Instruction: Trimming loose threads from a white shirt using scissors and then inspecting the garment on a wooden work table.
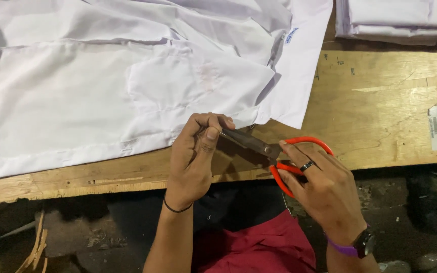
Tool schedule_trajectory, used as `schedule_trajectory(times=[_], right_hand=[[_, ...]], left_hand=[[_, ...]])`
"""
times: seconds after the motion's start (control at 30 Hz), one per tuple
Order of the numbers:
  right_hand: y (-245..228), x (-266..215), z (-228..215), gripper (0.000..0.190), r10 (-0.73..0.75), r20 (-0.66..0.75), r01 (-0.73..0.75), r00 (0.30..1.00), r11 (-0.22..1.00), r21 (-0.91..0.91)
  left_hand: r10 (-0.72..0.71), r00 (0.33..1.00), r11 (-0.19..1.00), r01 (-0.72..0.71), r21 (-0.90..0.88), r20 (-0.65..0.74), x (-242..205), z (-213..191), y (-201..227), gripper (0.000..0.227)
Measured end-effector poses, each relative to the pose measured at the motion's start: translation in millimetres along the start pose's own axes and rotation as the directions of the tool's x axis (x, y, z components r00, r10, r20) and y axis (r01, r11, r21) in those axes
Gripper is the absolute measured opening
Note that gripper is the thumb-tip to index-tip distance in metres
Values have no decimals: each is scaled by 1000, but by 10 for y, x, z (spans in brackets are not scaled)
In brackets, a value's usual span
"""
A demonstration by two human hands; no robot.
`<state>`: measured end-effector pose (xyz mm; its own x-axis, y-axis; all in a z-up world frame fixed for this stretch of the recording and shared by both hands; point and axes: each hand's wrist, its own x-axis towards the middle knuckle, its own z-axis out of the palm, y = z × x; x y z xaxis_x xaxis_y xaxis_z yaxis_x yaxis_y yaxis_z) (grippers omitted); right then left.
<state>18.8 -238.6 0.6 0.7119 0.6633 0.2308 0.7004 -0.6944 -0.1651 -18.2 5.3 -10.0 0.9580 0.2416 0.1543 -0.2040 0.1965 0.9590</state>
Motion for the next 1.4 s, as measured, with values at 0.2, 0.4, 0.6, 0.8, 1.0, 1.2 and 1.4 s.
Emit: schedule_trajectory(times=[0.2,0.4,0.6,0.8,1.0,1.2,1.4], right_hand=[[40,-109,-82,65,53,22,-54,998,997,46],[249,-404,-222,64,221,-21,-220,975,974,61],[422,-585,-296,60,303,-28,-304,953,947,-99],[472,-629,-401,61,373,-4,-373,928,928,-2],[518,-661,-467,63,450,33,-450,892,893,1],[515,-594,-452,62,376,-1,-376,926,926,26],[585,-575,-351,61,338,18,-334,941,934,-128]], left_hand=[[74,996,994,-77,-78,-44,-27,-21,-33,19],[139,990,968,-139,207,11,-53,77,26,12],[230,910,356,-409,840,345,204,443,-37,26],[317,881,110,-402,909,351,401,736,-205,31],[300,878,123,-423,898,373,466,733,-396,19],[288,899,249,-403,881,330,449,730,-439,14],[241,939,362,-323,875,246,433,750,-440,7]])
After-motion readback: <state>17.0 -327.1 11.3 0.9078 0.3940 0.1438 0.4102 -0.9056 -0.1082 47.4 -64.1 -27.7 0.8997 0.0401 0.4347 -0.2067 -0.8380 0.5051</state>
